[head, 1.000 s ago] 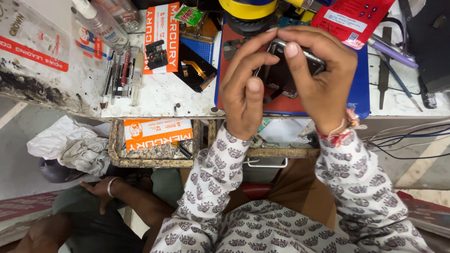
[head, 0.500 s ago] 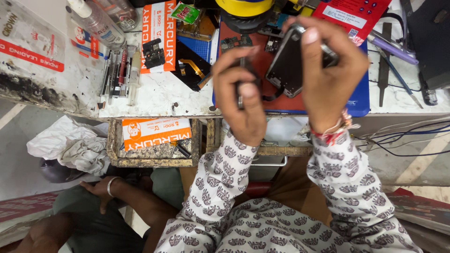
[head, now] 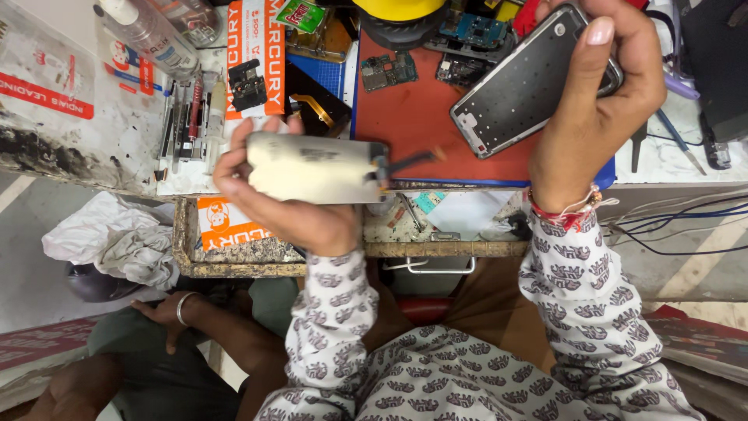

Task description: The person uses tweezers to peel off tape and manipulate small internal components of a disassembled mobile phone on a workbench.

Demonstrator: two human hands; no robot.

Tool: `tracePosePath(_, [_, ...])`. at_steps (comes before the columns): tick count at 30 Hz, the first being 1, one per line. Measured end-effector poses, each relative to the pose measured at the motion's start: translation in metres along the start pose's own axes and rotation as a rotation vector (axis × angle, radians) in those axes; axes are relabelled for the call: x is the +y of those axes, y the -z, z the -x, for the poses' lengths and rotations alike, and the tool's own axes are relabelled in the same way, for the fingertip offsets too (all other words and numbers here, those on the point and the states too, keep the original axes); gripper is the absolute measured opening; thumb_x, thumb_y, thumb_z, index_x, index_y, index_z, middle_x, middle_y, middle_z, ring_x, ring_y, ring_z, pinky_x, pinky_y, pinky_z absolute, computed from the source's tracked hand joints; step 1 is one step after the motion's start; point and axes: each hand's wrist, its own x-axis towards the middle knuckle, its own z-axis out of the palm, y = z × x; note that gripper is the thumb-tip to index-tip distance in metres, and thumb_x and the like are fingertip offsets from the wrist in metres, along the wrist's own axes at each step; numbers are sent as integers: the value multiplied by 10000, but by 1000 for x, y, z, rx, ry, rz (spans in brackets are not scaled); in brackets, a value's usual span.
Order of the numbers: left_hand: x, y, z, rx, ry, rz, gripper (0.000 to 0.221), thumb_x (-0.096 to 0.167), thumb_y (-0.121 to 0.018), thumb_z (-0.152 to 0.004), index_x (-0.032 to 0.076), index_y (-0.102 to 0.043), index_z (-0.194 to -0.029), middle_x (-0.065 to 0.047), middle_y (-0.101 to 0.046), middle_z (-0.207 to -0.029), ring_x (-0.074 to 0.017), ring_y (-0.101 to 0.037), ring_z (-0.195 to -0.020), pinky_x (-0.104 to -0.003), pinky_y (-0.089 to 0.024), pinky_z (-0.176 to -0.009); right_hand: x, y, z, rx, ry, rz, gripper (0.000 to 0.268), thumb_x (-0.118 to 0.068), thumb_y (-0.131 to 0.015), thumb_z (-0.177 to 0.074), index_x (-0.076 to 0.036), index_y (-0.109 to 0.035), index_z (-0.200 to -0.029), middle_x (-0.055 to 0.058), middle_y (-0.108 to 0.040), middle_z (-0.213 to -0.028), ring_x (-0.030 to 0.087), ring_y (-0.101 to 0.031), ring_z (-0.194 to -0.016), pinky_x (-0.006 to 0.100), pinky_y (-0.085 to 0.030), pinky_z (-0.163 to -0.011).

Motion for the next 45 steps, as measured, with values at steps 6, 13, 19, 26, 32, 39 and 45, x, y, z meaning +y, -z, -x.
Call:
tracePosePath(6, [-4,49,-43,95,199,312,365,440,-359,-1142,105,-487,-1208,-131,-551,-1379,-345,-539,-1344,-559,-457,-1215,-2,8,5,-127,-38,13,379,-348,-553,-1231,12,-590,-1345,89,-675,-1245,104,-621,-1104,235,-477,-988])
tracePosePath(13, [-71,128,-56,-29,300,562,419,451,-487,-1043,87,-472,-1250,-189,-585,-1323,-379,-544,-1268,-591,-460,-1133,-3,21,6,-364,-97,-180,609,-566,-477,-1177,-31,-460,-1467,54,-474,-1472,144,-536,-1252,273,-440,-1121])
tracePosePath(19, [-100,311,-70,-199,568,-2075,824,441,-707,-825,102,-196,-1375,-172,-603,-1350,-330,-557,-1276,-491,-415,-1125,11,39,6,-434,-17,-104,612,-600,-475,-1125,-95,-460,-1472,66,-416,-1541,204,-536,-1289,328,-455,-1141])
tracePosePath(26, [-2,381,-126,-139,1248,-3119,1480,429,-963,-570,119,127,-1522,-152,-625,-1380,-274,-572,-1286,-374,-363,-1116,18,52,9,-507,-7,-130,584,-561,-590,-1080,-170,-452,-1491,68,-389,-1583,268,-621,-1297,389,-560,-1137])
tracePosePath(32, [21,390,-130,-230,1362,-3203,1867,448,-1105,-431,148,318,-1601,-153,-597,-1436,-258,-529,-1343,-321,-288,-1142,20,52,14,-476,42,-98,673,-571,-654,-1025,-188,-425,-1530,92,-406,-1539,250,-617,-1266,396,-559,-1122])
tracePosePath(39, [2,357,-126,-149,1073,-2982,1416,538,-980,-520,142,-33,-1495,-149,-515,-1421,-309,-411,-1358,-368,-254,-1142,17,50,16,-533,32,-148,669,-536,-688,-1007,-209,-431,-1531,148,-522,-1455,251,-602,-1284,405,-565,-1106])
tracePosePath(45, [-171,63,-199,17,-309,-867,441,406,-744,-903,71,-525,-1088,-115,-624,-1036,-284,-559,-1030,-429,-411,-956,26,49,28,-384,75,-92,843,-555,-782,-949,-201,-363,-1589,125,-565,-1436,227,-622,-1291,369,-551,-1132])
